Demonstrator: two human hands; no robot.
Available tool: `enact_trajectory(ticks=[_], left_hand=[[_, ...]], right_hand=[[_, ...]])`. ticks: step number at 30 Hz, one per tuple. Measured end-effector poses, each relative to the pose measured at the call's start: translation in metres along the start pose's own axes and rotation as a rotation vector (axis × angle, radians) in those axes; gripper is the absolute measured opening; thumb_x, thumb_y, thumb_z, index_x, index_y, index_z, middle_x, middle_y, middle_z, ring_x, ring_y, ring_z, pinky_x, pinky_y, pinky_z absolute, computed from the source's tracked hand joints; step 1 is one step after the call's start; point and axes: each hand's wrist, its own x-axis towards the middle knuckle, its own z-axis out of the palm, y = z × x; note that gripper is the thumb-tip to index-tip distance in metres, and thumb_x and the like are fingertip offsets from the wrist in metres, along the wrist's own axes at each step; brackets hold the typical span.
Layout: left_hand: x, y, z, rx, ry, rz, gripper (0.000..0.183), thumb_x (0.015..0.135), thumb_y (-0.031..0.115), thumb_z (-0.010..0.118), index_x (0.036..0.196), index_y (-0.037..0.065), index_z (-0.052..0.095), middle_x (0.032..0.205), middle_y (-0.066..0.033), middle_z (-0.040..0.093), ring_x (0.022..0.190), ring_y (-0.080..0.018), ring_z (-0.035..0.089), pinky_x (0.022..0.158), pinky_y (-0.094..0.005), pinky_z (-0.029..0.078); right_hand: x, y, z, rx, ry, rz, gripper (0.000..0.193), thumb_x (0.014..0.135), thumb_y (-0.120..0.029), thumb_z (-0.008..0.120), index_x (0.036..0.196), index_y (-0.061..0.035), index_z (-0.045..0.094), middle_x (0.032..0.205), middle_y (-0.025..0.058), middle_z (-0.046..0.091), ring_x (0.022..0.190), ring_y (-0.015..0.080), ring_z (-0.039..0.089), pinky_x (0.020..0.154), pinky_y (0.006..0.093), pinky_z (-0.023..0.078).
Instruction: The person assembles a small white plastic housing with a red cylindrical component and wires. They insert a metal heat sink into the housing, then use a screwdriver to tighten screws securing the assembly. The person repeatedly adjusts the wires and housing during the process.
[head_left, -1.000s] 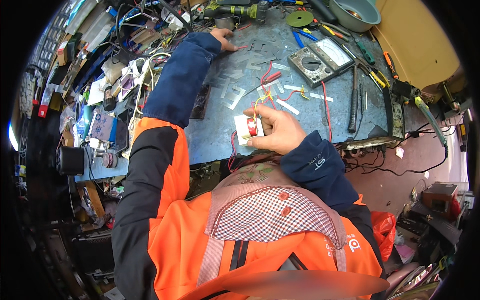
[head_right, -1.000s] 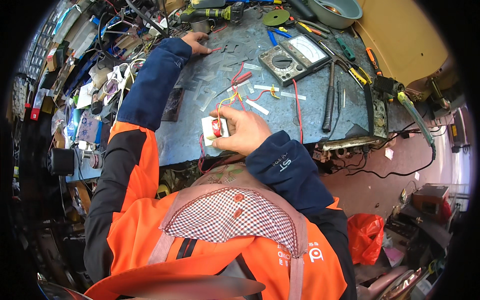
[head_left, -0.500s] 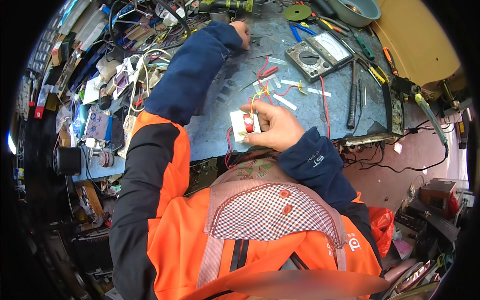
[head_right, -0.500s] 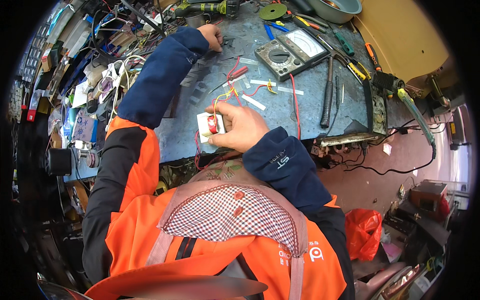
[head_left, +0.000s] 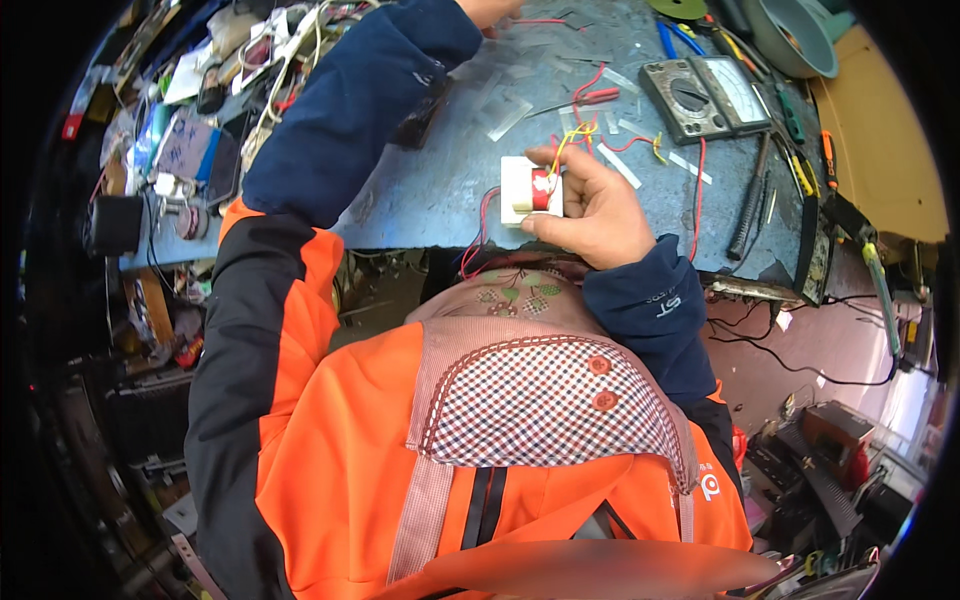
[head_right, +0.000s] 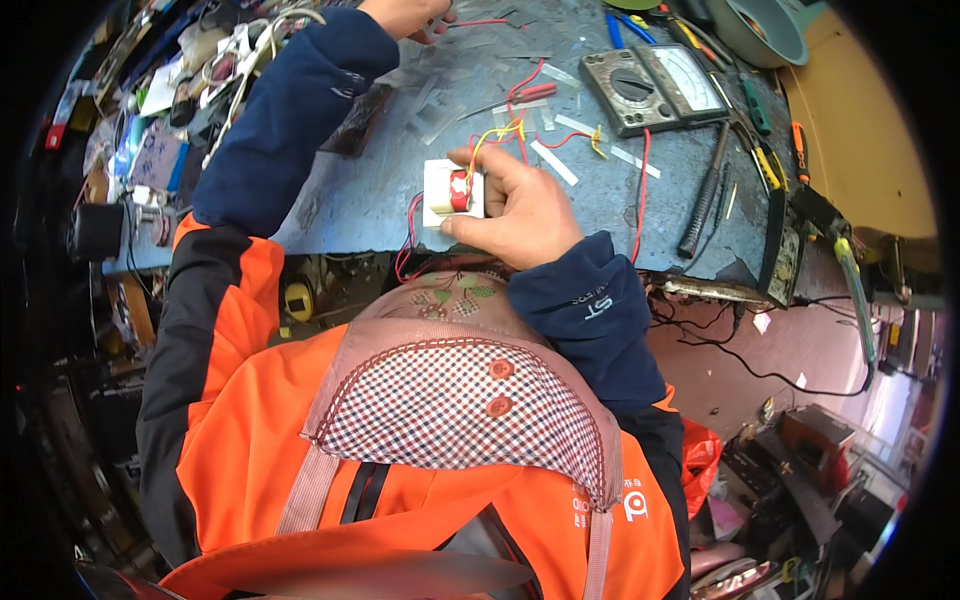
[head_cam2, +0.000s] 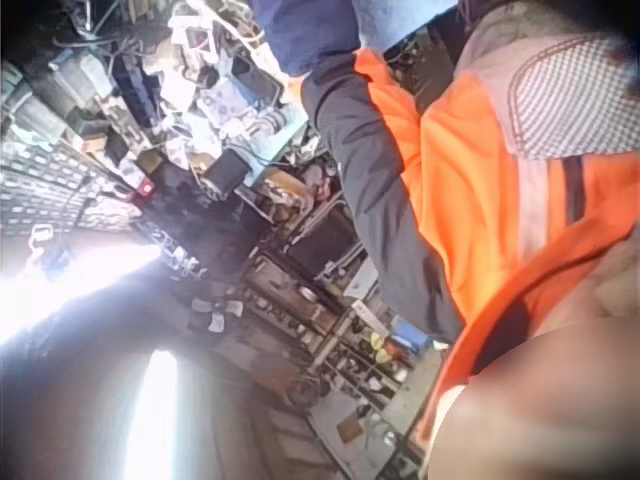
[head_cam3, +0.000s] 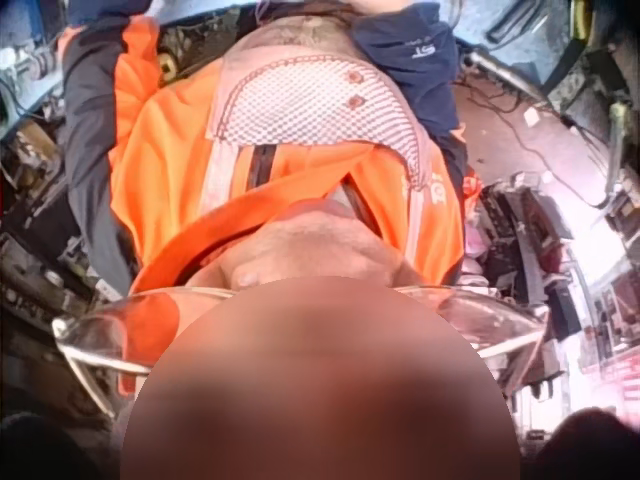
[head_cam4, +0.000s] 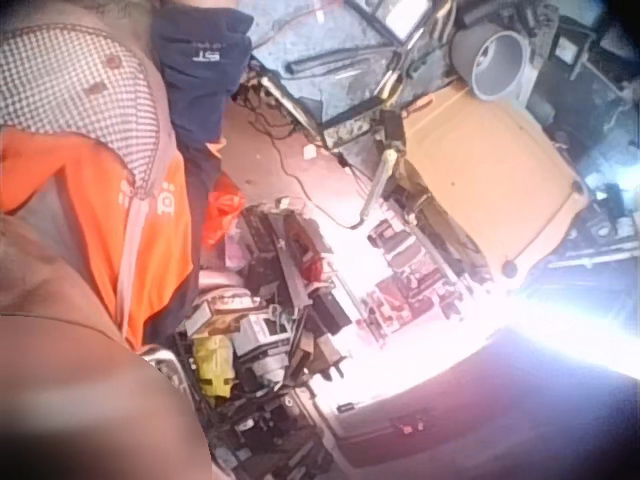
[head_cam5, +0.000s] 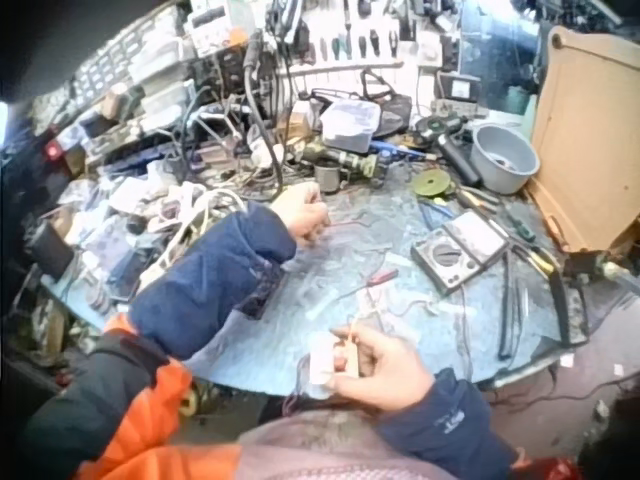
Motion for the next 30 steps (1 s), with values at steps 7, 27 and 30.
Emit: enact_trajectory(ticks=[7, 27, 30], left_hand=[[-0.115, -0.023, -0.011, -0.815, -0.078, -0.003, 0.014, 0.095, 0.007, 0.079, 0.099, 0.009, 0.065, 0.085, -0.0051, 0.069, 0.063, -0.0142, 0.064, 0.051, -0.0316, 0.046], [-0.232, -0.048, 0.043, -0.693, -0.062, -0.213, 0.031, 0.096, 0.004, 0.083, 0.121, -0.003, 0.067, 0.089, -0.0034, 0.075, 0.071, -0.0085, 0.072, 0.057, -0.0202, 0.056], [-0.231, -0.051, 0.045, -0.704, -0.079, -0.211, 0.031, 0.098, 0.006, 0.082, 0.123, -0.003, 0.065, 0.084, -0.0018, 0.073, 0.068, -0.008, 0.071, 0.055, -0.02, 0.055]], right_hand=[[0.0, -0.011, 0.0, 0.036, -0.032, 0.045, 0.07, 0.08, -0.008, 0.089, 0.145, 0.002, 0.064, 0.071, -0.0103, 0.041, 0.063, 0.002, 0.035, 0.058, 0.0256, 0.027], [-0.001, -0.027, 0.002, 0.084, -0.081, 0.133, 0.072, 0.086, 0.004, 0.085, 0.151, 0.0083, 0.053, 0.097, -0.0014, 0.068, 0.071, -0.0008, 0.049, 0.06, 0.0202, 0.038], [-0.001, -0.028, 0.004, 0.094, -0.069, 0.126, 0.072, 0.086, 0.003, 0.085, 0.151, 0.0082, 0.053, 0.091, -0.0045, 0.064, 0.067, -0.0011, 0.043, 0.058, 0.0209, 0.033]])
